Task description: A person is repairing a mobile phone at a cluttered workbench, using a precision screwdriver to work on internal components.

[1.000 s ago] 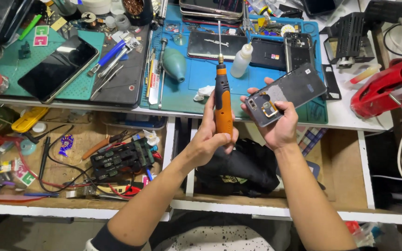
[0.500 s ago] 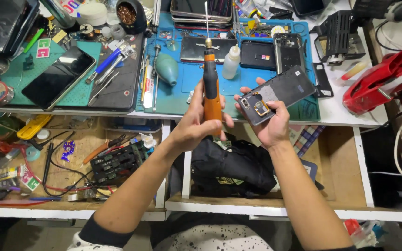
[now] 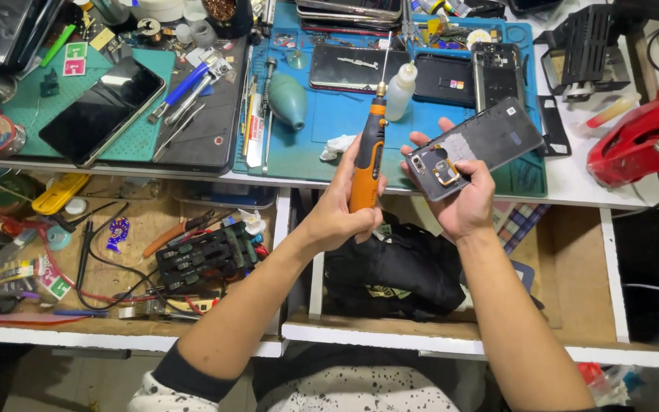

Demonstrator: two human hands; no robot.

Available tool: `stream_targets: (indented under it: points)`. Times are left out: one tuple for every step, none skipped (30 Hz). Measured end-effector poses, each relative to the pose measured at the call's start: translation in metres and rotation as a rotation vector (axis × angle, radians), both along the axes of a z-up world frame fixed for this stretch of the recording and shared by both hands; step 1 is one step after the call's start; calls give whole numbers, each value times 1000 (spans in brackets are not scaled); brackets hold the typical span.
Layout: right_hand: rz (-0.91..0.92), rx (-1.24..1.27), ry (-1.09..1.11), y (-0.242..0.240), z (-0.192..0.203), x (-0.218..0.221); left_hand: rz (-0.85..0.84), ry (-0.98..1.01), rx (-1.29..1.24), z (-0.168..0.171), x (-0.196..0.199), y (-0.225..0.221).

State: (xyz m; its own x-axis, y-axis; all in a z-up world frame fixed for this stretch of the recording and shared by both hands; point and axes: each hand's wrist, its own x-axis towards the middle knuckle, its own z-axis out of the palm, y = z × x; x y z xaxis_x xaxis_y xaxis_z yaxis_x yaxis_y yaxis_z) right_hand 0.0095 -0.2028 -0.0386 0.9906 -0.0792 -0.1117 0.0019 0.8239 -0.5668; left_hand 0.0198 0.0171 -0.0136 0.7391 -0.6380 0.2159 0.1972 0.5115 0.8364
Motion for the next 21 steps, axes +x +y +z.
stream_targets:
  points:
    - [-1, 1, 0, 0, 0, 0, -1, 0, 1, 0, -1, 0]
    - [-3, 0, 1, 1, 0, 1, 39, -25, 31, 1, -3, 0]
    - [-5, -1, 4, 0, -1, 0, 78, -49, 61, 1, -5, 0]
    - [-9, -1, 5, 0, -1, 0, 75, -47, 62, -2, -4, -1]
    - [-8, 3, 5, 0, -1, 1, 62, -30, 33, -5, -5, -2]
    - [-8, 8, 5, 1, -1, 1, 49, -13, 4, -8, -5, -2]
    - [-4, 8, 6, 1, 0, 1, 53, -13, 4, -9, -5, -3]
    - [-3, 4, 7, 1, 0, 1, 29, 1, -23, -9, -5, -3]
    - [-5, -2, 9, 1, 0, 0, 2, 16, -51, -10, -6, -4]
    - [-3, -2, 12, 2, 1, 0, 4, 18, -51, -10, -6, -5]
    - [-6, -7, 20, 3, 2, 0, 22, -5, -31, -11, -6, -5]
    - [-9, -12, 29, 3, 3, 0, 41, -28, -11, -11, -5, -6]
    - [-8, -12, 29, 3, 2, 0, 41, -28, -11, -9, -5, -5]
    - [-9, -25, 25, 3, 2, 1, 46, -34, -13, -6, -5, -3]
    - [-11, -38, 24, 3, 1, 1, 49, -38, -14, -4, -5, -3]
    - [-13, -36, 26, 2, 2, 1, 47, -37, -13, -7, -3, -3]
    - [-10, -39, 28, 2, 2, 1, 47, 11, -46, -10, 0, -4]
    - [-6, -41, 30, 2, 3, 1, 46, 59, -78, -14, 2, -5]
    - [-8, -40, 31, 2, 4, 0, 45, 61, -78, -16, 5, -3]
    - [-7, -18, 32, 3, 6, -1, 79, 86, -8, -19, 8, -1]
    - [-3, 3, 34, 3, 8, -1, 116, 111, 62, -21, 10, 1]
